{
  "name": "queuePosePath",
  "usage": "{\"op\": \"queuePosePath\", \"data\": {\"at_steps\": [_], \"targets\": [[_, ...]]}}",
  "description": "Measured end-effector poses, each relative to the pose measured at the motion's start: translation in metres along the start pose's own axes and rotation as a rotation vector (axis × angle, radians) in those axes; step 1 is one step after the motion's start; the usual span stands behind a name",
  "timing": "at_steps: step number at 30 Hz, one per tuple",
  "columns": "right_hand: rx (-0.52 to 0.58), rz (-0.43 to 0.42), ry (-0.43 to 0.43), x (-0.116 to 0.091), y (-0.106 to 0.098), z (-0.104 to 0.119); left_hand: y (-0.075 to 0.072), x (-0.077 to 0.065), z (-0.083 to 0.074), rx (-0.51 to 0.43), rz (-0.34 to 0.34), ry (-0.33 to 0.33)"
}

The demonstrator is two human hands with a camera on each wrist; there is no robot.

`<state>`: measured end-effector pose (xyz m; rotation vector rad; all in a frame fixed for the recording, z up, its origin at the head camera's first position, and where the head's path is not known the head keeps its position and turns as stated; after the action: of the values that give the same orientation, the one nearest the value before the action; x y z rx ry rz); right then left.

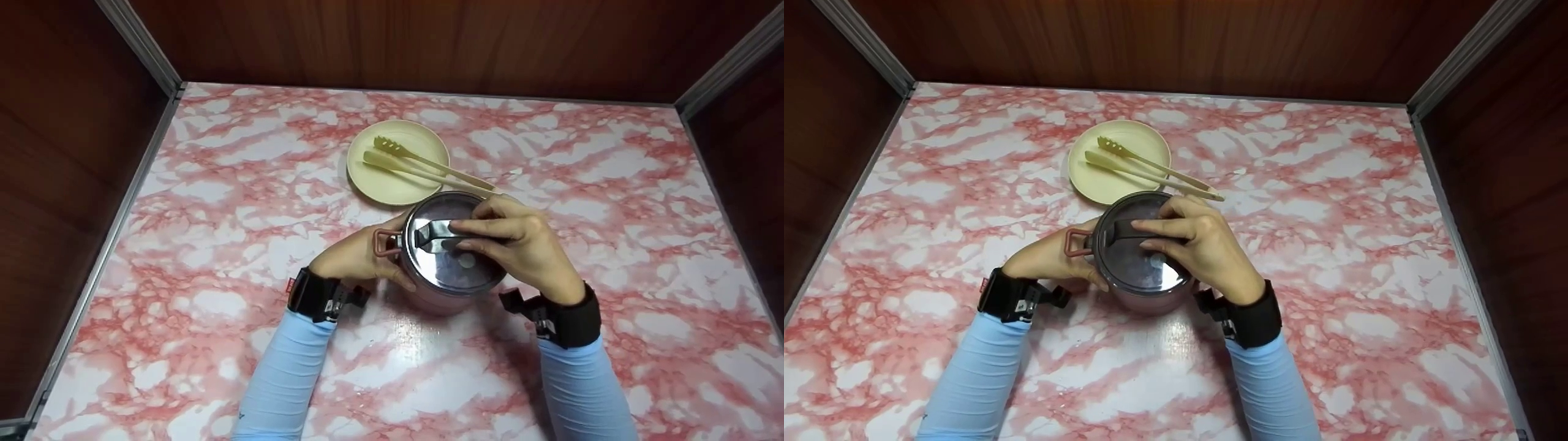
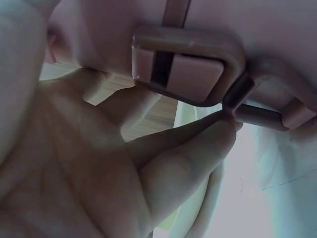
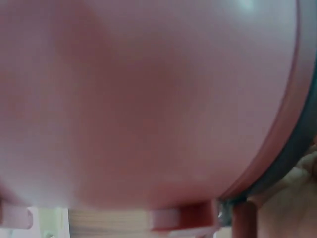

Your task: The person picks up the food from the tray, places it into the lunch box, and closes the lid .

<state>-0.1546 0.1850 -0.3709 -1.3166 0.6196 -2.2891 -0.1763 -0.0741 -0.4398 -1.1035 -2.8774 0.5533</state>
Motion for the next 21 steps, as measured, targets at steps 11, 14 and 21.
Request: {"op": "queuePosePath", "data": {"at_steps": [11,14,21], "targets": [[0.001,0.107,0.018,-0.0006,-0.0033,-0.0049,-0.0004,0.0011,0.0024,-0.034,0.011,-0.014],[-0.005,0.094,0.032,-0.0002,-0.0018,-0.0032,0.0000,0.0012,0.0031,-0.031,0.005,-0.005],[-0.028,0.038,0.079,0.0005,0.0006,0.0020,0.0009,0.0012,0.0007,0.007,-0.029,0.003]]}}
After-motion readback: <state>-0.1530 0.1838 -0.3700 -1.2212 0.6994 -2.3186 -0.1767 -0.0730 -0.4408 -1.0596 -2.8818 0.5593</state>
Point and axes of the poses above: each hand's wrist, its own x-axis towards the middle knuckle, its own y-axis out of the palm, z = x × y, the point moved 1 cm from there along x, towards the middle knuckle, and after that the axes turned 14 degrees about -y, right-handed, at the moved point
